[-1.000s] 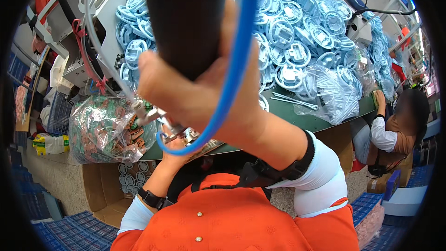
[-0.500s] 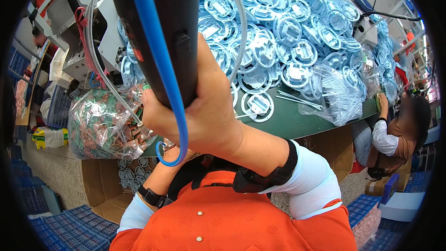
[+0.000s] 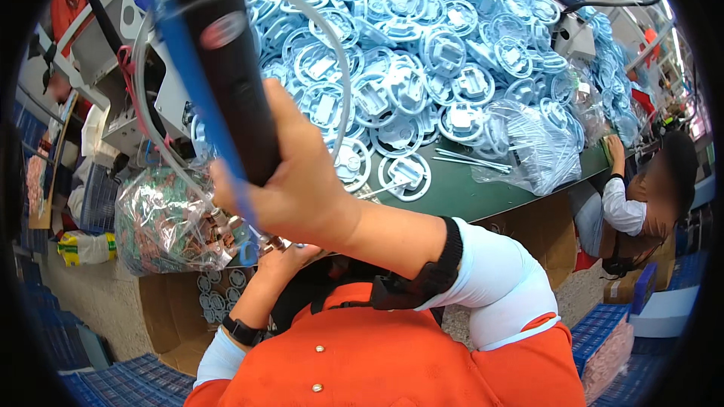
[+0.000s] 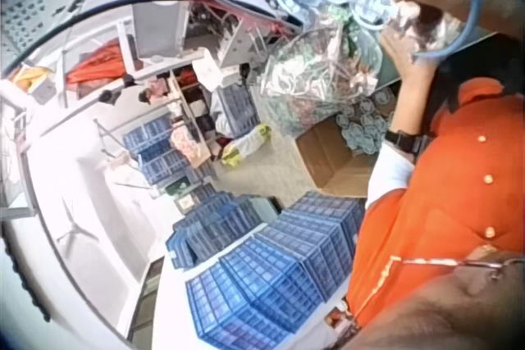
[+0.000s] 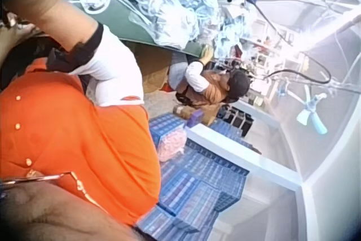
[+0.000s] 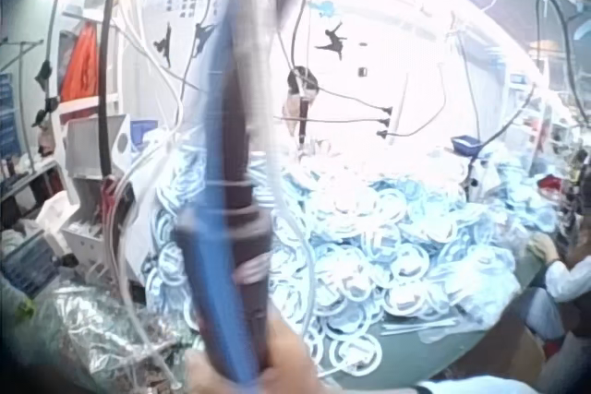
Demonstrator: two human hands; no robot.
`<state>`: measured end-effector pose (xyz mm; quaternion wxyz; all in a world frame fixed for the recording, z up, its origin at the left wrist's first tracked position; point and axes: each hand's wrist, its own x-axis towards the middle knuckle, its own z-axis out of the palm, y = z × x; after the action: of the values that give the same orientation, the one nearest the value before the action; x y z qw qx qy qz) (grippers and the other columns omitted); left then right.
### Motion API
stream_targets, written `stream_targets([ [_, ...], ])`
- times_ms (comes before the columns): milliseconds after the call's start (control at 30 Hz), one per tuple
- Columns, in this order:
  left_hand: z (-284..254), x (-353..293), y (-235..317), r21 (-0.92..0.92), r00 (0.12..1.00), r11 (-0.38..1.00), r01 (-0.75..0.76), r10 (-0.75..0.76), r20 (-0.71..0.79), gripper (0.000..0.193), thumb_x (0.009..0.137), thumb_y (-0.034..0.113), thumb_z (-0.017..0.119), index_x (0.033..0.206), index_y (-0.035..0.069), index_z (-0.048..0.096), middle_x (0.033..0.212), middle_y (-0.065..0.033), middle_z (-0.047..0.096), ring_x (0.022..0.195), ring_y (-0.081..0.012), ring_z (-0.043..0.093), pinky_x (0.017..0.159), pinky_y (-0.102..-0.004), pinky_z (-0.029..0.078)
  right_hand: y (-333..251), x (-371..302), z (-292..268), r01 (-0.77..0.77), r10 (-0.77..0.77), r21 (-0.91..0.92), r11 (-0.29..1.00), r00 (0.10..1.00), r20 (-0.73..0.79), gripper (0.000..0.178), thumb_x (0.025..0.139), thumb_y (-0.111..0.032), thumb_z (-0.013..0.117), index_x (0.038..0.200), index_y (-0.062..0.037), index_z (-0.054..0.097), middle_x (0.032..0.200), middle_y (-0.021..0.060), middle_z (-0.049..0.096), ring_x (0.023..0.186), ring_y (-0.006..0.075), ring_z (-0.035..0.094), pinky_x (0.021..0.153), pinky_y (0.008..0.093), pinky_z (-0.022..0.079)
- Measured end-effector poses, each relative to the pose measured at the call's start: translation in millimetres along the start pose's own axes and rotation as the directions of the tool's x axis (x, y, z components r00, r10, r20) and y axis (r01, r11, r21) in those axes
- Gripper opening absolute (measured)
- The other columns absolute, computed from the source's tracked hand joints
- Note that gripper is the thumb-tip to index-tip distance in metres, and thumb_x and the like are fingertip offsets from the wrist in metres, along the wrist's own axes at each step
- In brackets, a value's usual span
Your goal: Assemble small toy components using a manual screwdriver and a motorized drill.
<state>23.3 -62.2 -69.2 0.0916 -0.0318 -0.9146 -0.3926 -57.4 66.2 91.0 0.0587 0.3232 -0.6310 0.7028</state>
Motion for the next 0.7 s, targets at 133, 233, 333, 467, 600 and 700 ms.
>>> stream_targets([
  [133,-3.3,-25.1,-8.7,0.387,0.995,0.919,-0.071,0.095,-0.042,0.092,0.060,0.035,0.088,0.134,0.000,0.047,0.119,-0.0212,0.050,0.115,-0.0389,0.046,0.098,-0.0523,0.035,-34.9,17.9,-37.2,0.053,-0.034,0.117,0.992,0.987,-0.155,0.043,0.085,-0.008,0.064,0.122,0.0056,0.049,0.075,0.0065,0.059,0.060,0.0154,0.062,0.057,0.0285,0.049],
  [233,-0.8,-22.7,4.0,0.418,0.995,0.907,-0.050,0.079,-0.053,0.089,0.062,0.034,0.087,0.134,0.000,0.048,0.123,-0.0208,0.048,0.121,-0.0387,0.044,0.102,-0.0549,0.032,-52.1,25.8,-51.2,0.165,-0.149,0.141,0.976,0.982,-0.112,0.042,0.087,-0.012,0.061,0.121,0.0085,0.048,0.074,0.0098,0.058,0.059,0.0182,0.062,0.058,0.0299,0.049],
  [333,10.3,-15.0,13.6,0.392,0.978,0.899,-0.194,0.208,0.005,0.080,0.069,0.030,0.084,0.135,0.003,0.049,0.129,-0.0191,0.048,0.129,-0.0377,0.041,0.106,-0.0583,0.028,-33.4,27.4,-64.8,0.091,-0.104,-0.082,0.992,0.980,-0.168,0.041,0.087,-0.010,0.061,0.121,0.0090,0.048,0.075,0.0100,0.059,0.059,0.0183,0.062,0.058,0.0301,0.050],
  [467,26.0,-8.4,10.5,0.461,0.969,0.854,-0.241,0.190,0.156,0.050,0.080,0.023,0.075,0.125,0.009,0.058,0.140,-0.0174,0.047,0.136,-0.0359,0.037,0.108,-0.0618,0.026,-14.4,22.7,-56.0,0.071,-0.065,0.018,0.997,0.974,-0.217,0.037,0.086,-0.002,0.061,0.120,0.0078,0.050,0.076,0.0090,0.060,0.060,0.0174,0.062,0.059,0.0301,0.051],
  [600,26.1,-10.7,8.1,0.434,0.959,0.855,-0.283,0.259,0.116,0.041,0.080,0.020,0.074,0.119,0.015,0.064,0.125,-0.0143,0.058,0.132,-0.0365,0.043,0.104,-0.0625,0.029,5.5,18.1,-57.3,0.089,-0.098,-0.080,0.993,0.988,-0.123,0.036,0.087,0.000,0.061,0.120,0.0067,0.050,0.076,0.0088,0.060,0.062,0.0158,0.062,0.060,0.0293,0.052],
  [700,27.2,-10.6,6.2,0.416,0.951,0.856,-0.307,0.293,0.098,0.036,0.080,0.019,0.074,0.116,0.017,0.067,0.117,-0.0121,0.062,0.130,-0.0369,0.046,0.103,-0.0633,0.029,9.0,16.3,-50.4,0.058,-0.058,-0.002,0.998,0.992,-0.110,0.037,0.086,0.001,0.061,0.121,0.0065,0.049,0.076,0.0088,0.060,0.062,0.0155,0.062,0.059,0.0291,0.052],
])
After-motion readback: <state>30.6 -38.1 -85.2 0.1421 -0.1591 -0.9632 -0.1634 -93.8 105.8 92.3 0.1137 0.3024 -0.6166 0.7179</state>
